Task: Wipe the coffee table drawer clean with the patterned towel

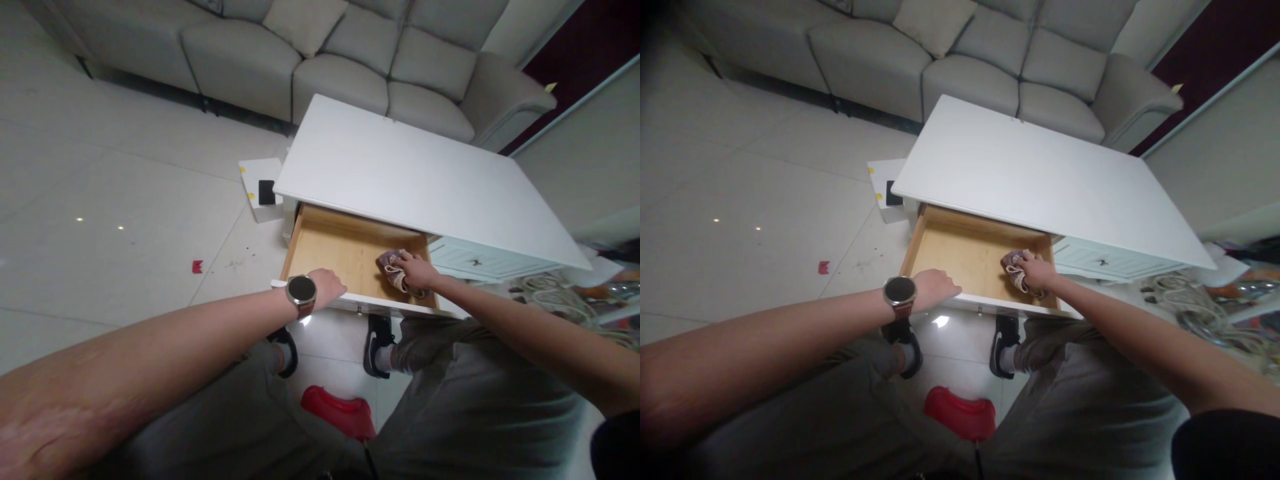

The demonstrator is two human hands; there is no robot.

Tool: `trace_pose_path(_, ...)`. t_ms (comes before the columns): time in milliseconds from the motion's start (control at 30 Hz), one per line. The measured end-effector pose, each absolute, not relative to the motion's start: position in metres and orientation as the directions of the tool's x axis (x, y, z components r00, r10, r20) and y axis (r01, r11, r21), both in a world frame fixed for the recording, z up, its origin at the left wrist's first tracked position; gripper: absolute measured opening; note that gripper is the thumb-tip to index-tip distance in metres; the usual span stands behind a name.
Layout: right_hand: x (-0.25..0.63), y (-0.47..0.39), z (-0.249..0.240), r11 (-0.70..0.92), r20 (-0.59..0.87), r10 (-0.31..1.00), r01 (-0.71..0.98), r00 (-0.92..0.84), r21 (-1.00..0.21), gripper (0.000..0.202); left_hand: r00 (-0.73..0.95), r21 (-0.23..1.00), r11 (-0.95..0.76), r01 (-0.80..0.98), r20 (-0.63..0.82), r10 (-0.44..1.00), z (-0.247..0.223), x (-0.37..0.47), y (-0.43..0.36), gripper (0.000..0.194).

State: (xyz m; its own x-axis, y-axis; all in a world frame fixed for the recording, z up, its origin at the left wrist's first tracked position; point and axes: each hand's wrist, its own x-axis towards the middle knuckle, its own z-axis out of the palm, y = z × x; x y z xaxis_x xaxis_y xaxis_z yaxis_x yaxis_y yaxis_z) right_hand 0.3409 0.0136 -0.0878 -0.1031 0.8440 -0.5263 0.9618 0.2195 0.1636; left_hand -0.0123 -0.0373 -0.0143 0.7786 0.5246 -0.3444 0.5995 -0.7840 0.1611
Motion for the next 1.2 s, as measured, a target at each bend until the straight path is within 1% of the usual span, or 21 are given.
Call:
trace_pose_path(100,0.334,0.006,-0.117,0.252,-0.531,0.834,0.959,-0.149,0.126,0.073,0.769,0.161,-0.777,0.608,-0.36,0.527,-0.014,-0.011,-0.037,0.026)
trace_pose_path(167,0.321,0.006,-0.137,0.216,-0.547,0.828,0.971,-0.126,0.104,0.081,0.761,0.16,-0.773,0.614,-0.38,0.526,-0.013,-0.009,-0.037,0.027)
trace_pose_path(233,0.298,0.013,-0.15,0.157,-0.523,0.849,0.982,-0.082,0.101,0.088,0.76,0.16,-0.776,0.61,-0.395,0.516,-0.01,-0.008,-0.036,0.029)
trace_pose_path(300,0.264,0.027,-0.157,0.145,-0.487,0.869,0.987,-0.09,0.076,0.091,0.765,0.152,-0.789,0.595,-0.407,0.499,-0.008,-0.007,-0.036,0.031)
trace_pose_path(367,0.22,0.044,-0.158,0.22,-0.469,0.861,0.975,-0.2,-0.011,0.091,0.765,0.133,-0.801,0.584,-0.42,0.488,-0.008,-0.006,-0.035,0.031)
trace_pose_path(433,0.169,0.06,-0.16,0.295,-0.476,0.824,0.95,-0.306,-0.1,0.091,0.763,0.12,-0.804,0.582,-0.423,0.489,-0.01,-0.006,-0.034,0.03)
trace_pose_path(500,0.12,0.072,-0.163,0.359,-0.458,0.792,0.915,-0.404,-0.185,0.093,0.77,0.133,-0.799,0.586,-0.4,0.498,-0.015,-0.006,-0.032,0.027)
trace_pose_path(533,0.099,0.077,-0.166,0.373,-0.452,0.781,0.903,-0.431,-0.216,0.093,0.776,0.147,-0.794,0.59,-0.377,0.506,-0.017,-0.007,-0.031,0.026)
trace_pose_path(600,0.072,0.084,-0.172,0.318,-0.431,0.81,0.915,-0.398,-0.247,0.092,0.782,0.172,-0.783,0.598,-0.336,0.524,-0.02,-0.008,-0.029,0.024)
trace_pose_path(667,0.069,0.09,-0.176,0.304,-0.406,0.826,0.916,-0.39,-0.261,0.09,0.778,0.173,-0.781,0.6,-0.349,0.521,-0.018,-0.009,-0.028,0.025)
trace_pose_path(733,0.087,0.097,-0.177,0.29,-0.39,0.841,0.922,-0.374,-0.258,0.087,0.766,0.153,-0.791,0.593,-0.411,0.495,-0.012,-0.009,-0.027,0.028)
trace_pose_path(833,0.134,0.105,-0.173,0.219,-0.394,0.871,0.949,-0.295,-0.227,0.084,0.744,0.127,-0.802,0.584,-0.481,0.465,-0.003,-0.007,-0.027,0.032)
trace_pose_path(967,0.206,0.102,-0.17,0.218,-0.395,0.88,0.964,-0.262,-0.153,0.086,0.74,0.128,-0.798,0.589,-0.483,0.468,-0.001,-0.004,-0.027,0.033)
trace_pose_path(1033,0.245,0.095,-0.17,0.195,-0.403,0.888,0.976,-0.219,-0.102,0.087,0.742,0.136,-0.792,0.596,-0.471,0.477,-0.003,-0.003,-0.026,0.033)
trace_pose_path(1100,0.285,0.086,-0.171,0.122,-0.443,0.889,0.992,-0.12,-0.024,0.089,0.743,0.141,-0.79,0.596,-0.469,0.477,-0.005,-0.002,-0.026,0.032)
trace_pose_path(1200,0.337,0.075,-0.171,-0.039,-0.471,0.878,0.995,0.08,0.095,0.09,0.743,0.137,-0.798,0.586,-0.483,0.463,-0.005,-0.002,-0.026,0.033)
